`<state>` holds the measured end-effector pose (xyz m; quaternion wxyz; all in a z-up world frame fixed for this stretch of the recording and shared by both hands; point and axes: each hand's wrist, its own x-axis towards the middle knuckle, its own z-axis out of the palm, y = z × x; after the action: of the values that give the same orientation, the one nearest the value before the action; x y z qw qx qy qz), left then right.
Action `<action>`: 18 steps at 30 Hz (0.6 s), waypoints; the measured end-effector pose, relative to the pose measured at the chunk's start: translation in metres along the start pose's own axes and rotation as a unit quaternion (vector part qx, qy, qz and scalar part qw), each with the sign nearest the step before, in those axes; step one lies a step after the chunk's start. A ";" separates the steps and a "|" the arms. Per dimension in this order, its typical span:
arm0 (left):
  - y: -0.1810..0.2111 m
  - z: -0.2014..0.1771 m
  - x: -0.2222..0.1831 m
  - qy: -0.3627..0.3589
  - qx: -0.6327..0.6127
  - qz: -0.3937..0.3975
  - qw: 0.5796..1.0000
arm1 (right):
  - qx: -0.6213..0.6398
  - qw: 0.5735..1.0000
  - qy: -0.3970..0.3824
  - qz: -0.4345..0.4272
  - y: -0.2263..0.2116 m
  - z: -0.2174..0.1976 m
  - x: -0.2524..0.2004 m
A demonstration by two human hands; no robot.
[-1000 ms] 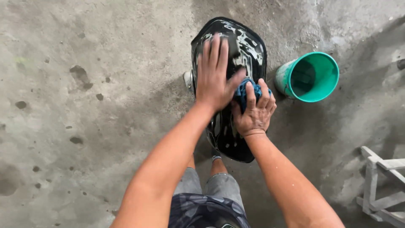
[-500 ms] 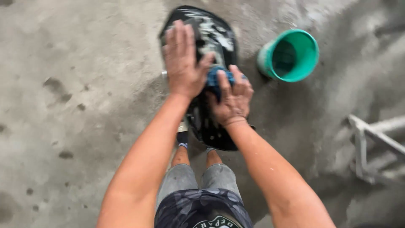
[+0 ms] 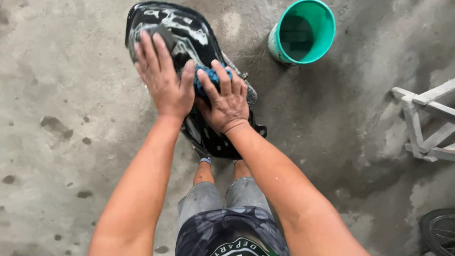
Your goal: The person scrubs a black motorcycle fuel tank with a blue cloth and a sanding block, focusing on the surface and the fuel cap area. They then dip the cloth and sanding block into a green bucket of water before resuming the scrubbing process.
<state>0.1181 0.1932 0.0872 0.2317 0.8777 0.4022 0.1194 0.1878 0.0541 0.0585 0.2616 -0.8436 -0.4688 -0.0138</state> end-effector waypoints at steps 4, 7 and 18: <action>0.000 -0.007 -0.034 -0.004 0.003 0.035 0.999 | 0.009 0.999 0.010 0.049 -0.004 -0.003 0.005; -0.006 0.003 -0.077 -0.029 -0.006 0.082 0.996 | 0.021 0.993 -0.005 0.117 0.000 0.000 -0.003; 0.015 -0.005 -0.028 -0.006 0.005 0.037 0.999 | -0.075 0.996 -0.043 0.006 0.013 0.015 -0.013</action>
<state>0.1074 0.1653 0.0985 0.2256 0.8935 0.3691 0.1207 0.1877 0.0451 0.0362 0.1768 -0.8635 -0.4723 -0.0109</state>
